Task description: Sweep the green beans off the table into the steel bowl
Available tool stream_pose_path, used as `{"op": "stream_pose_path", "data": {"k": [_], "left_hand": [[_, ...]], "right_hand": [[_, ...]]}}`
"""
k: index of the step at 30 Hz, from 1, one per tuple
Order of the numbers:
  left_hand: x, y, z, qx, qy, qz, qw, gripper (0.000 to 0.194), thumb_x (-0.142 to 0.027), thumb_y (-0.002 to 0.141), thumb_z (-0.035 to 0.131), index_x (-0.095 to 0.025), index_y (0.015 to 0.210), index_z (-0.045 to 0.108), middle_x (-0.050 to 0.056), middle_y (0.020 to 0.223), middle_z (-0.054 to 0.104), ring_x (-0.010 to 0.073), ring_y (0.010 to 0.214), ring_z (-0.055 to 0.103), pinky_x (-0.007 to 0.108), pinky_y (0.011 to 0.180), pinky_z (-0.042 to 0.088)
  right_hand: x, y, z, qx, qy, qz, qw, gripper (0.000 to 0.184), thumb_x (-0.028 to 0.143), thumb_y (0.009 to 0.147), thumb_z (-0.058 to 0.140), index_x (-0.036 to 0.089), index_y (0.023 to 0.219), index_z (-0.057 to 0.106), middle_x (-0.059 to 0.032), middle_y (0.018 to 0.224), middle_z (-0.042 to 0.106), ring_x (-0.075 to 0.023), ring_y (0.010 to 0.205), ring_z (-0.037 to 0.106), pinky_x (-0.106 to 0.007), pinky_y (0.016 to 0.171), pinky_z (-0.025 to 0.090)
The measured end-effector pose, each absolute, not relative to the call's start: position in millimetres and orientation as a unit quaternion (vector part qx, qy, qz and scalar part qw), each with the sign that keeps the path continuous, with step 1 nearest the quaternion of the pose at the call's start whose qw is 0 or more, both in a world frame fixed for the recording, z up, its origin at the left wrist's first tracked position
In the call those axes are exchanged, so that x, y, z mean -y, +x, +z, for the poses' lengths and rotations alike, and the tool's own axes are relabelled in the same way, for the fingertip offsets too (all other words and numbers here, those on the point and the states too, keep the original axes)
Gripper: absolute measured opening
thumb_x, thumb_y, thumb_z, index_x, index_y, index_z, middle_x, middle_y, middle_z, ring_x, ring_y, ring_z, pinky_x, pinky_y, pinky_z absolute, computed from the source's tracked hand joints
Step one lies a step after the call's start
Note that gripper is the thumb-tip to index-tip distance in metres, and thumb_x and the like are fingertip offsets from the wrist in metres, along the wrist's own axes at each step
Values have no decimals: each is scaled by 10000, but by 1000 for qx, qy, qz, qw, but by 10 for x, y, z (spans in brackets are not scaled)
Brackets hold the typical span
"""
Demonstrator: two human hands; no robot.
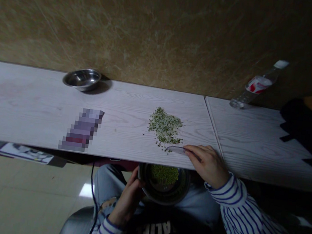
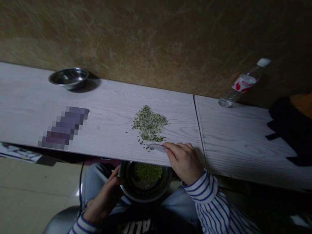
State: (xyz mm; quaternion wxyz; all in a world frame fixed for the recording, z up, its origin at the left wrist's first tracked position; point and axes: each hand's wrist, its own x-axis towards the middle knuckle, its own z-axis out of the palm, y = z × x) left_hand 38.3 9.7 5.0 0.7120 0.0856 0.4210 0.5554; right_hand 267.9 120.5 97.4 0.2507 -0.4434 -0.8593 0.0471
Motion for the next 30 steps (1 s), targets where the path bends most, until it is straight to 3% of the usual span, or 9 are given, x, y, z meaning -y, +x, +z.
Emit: {"op": "stream_pose_path", "data": {"k": [14, 30], "left_hand": [[-92, 380, 9, -431, 94, 552, 708, 570, -142, 670, 625, -259, 1228, 623, 39, 1135, 700, 274, 1045, 619, 393, 892, 480], [-98, 360, 38, -430, 77, 559, 705, 584, -143, 688, 621, -255, 1260, 593, 30, 1150, 705, 277, 1135, 595, 383, 939, 469]], "right_hand": [[-1187, 2637, 944, 859, -442, 54, 253, 210, 197, 937, 520, 212, 1010, 717, -50, 877, 777, -187, 757, 709, -337, 726, 493], [-1273, 2554, 977, 851, -455, 39, 258, 198, 186, 918, 552, 204, 1014, 724, -46, 916, 783, -198, 782, 720, -341, 740, 515]]}}
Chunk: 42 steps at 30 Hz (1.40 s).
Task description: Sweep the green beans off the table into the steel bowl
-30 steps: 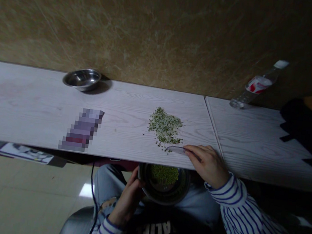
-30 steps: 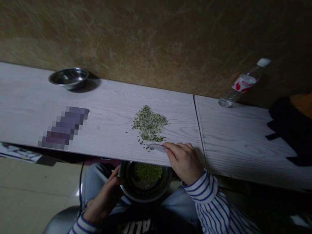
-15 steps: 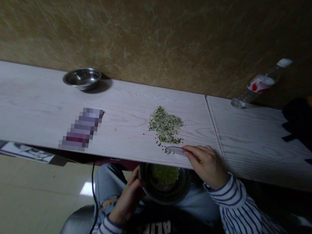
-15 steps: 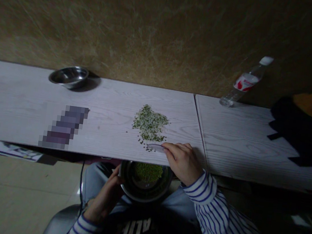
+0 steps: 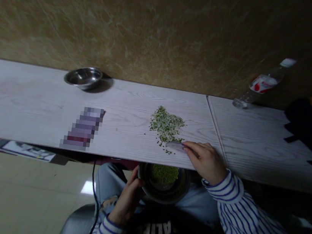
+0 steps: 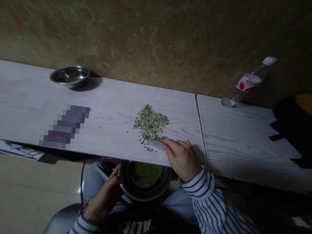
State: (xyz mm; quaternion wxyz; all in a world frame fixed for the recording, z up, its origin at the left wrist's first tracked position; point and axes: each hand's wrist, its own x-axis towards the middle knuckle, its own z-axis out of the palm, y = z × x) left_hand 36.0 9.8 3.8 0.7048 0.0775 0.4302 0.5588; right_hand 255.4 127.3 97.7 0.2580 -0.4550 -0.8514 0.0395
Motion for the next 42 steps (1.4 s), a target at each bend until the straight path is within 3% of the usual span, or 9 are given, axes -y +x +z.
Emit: {"op": "stream_pose_path", "data": {"k": [42], "left_hand": [[-126, 235, 26, -436, 70, 575, 689, 594, -147, 650, 634, -277, 1229, 629, 40, 1214, 695, 293, 1156, 594, 387, 924, 490]], "right_hand": [[-1306, 2342, 943, 842, -468, 35, 266, 197, 151, 872, 609, 180, 1028, 726, -58, 908, 786, -202, 735, 721, -329, 719, 535]]}}
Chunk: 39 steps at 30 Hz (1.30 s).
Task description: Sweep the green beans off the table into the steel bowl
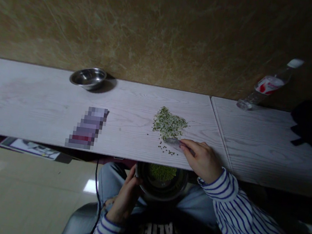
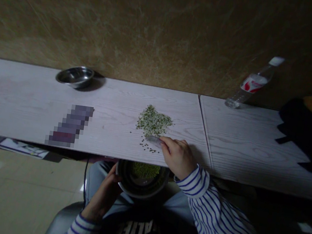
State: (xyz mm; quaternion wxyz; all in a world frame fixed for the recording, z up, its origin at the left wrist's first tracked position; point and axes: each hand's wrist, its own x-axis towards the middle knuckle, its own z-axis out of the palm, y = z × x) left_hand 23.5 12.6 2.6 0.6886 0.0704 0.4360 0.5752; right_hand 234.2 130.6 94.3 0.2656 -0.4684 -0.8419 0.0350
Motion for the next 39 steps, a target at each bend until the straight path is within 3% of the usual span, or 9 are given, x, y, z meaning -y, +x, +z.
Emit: {"op": "stream_pose_path", "data": {"k": [13, 24, 39], "left_hand": [[-117, 211, 117, -428, 73, 586, 684, 566, -129, 662, 610, -291, 1203, 633, 22, 1167, 705, 254, 1127, 599, 354, 939, 466], [-94, 157, 52, -409, 80, 595, 687, 563, -154, 703, 633, -292, 1248, 623, 35, 1226, 690, 279, 1204, 564, 378, 968, 462], [-95, 125, -19, -432, 67, 597, 672, 578, -173, 664, 663, -293, 1228, 632, 46, 1211, 693, 298, 1139, 596, 391, 916, 485]], "right_hand": [[-1298, 2278, 1015, 843, -473, 40, 252, 219, 171, 888, 566, 211, 1031, 727, -52, 928, 785, -198, 774, 727, -320, 750, 551], [-1304, 2173, 1015, 847, -472, 48, 240, 221, 177, 879, 582, 205, 1037, 734, -42, 884, 788, -194, 721, 719, -313, 733, 552], [-1347, 2365, 972, 841, -475, 78, 247, 222, 210, 891, 555, 220, 1017, 738, -47, 930, 786, -205, 769, 738, -341, 743, 572]]}}
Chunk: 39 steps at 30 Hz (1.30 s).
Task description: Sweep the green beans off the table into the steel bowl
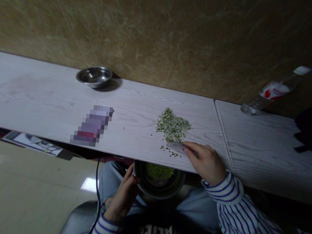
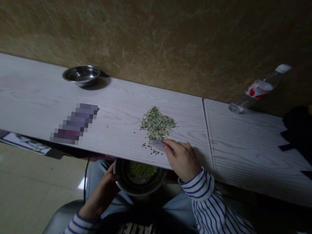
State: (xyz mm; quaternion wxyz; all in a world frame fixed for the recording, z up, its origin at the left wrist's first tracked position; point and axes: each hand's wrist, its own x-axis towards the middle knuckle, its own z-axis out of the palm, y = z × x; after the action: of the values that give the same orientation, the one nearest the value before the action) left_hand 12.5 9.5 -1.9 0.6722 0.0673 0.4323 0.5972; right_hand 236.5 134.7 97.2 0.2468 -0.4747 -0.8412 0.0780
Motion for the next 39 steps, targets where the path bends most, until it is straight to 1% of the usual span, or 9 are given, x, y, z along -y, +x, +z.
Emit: {"op": "stream_pose_path", "data": {"k": [3, 8, 15, 20, 26, 33, 37, 39], "left_hand": [[-101, 122, -11, -429, 76, 597, 673, 585, -187, 663, 665, -291, 1237, 627, 52, 1219, 689, 295, 1147, 591, 384, 916, 485], [-104, 109, 40, -428, 72, 601, 671, 586, -164, 666, 654, -283, 1238, 622, 49, 1221, 689, 282, 1162, 586, 371, 920, 486], [-97, 106, 60, -435, 61, 606, 663, 576, -160, 668, 643, -281, 1232, 632, 49, 1156, 715, 298, 1159, 591, 399, 922, 489], [-104, 90, 49, -433, 71, 606, 664, 523, -158, 678, 634, -278, 1186, 654, 43, 1145, 720, 293, 1158, 593, 385, 927, 485], [-119, 79, 30, -430, 64, 608, 664, 563, -167, 676, 645, -279, 1227, 639, 48, 1178, 709, 303, 1184, 570, 399, 942, 475], [-106, 69, 42, -431, 60, 605, 667, 592, -159, 673, 641, -281, 1252, 624, 49, 1176, 705, 309, 1159, 584, 424, 939, 482], [-99, 51, 33, -427, 64, 609, 666, 584, -153, 685, 636, -284, 1253, 620, 49, 1185, 705, 307, 1190, 569, 421, 949, 481], [-94, 41, 35, -429, 57, 613, 661, 584, -147, 672, 642, -281, 1240, 627, 50, 1191, 707, 312, 1199, 567, 424, 956, 479]], "right_hand": [[-1398, 2343, 978, 831, -493, 71, 247, 223, 208, 881, 566, 219, 1018, 741, -47, 908, 787, -206, 751, 740, -329, 726, 576], [-1445, 2322, 986, 816, -510, 82, 260, 232, 202, 872, 574, 206, 1031, 742, -51, 888, 789, -215, 748, 746, -321, 702, 582], [-1478, 2220, 948, 816, -512, 88, 255, 235, 199, 859, 578, 219, 1021, 747, -42, 868, 789, -210, 723, 743, -319, 685, 594], [-1556, 2229, 940, 802, -521, 94, 278, 243, 191, 855, 576, 220, 1030, 743, -48, 878, 789, -207, 726, 748, -300, 660, 597], [-1533, 2200, 939, 810, -501, 116, 282, 229, 193, 852, 588, 211, 1019, 744, -49, 880, 788, -211, 775, 749, -312, 715, 597], [-1483, 2178, 990, 834, -475, 124, 253, 214, 194, 865, 583, 219, 1005, 743, -34, 906, 787, -191, 725, 731, -307, 724, 573], [-1529, 2082, 1109, 837, -465, 145, 249, 219, 183, 878, 572, 227, 1022, 731, -25, 944, 782, -191, 809, 732, -297, 748, 563], [-1598, 1941, 1182, 847, -446, 157, 242, 230, 174, 880, 573, 228, 1047, 722, -23, 971, 778, -188, 866, 729, -302, 801, 556]]}}
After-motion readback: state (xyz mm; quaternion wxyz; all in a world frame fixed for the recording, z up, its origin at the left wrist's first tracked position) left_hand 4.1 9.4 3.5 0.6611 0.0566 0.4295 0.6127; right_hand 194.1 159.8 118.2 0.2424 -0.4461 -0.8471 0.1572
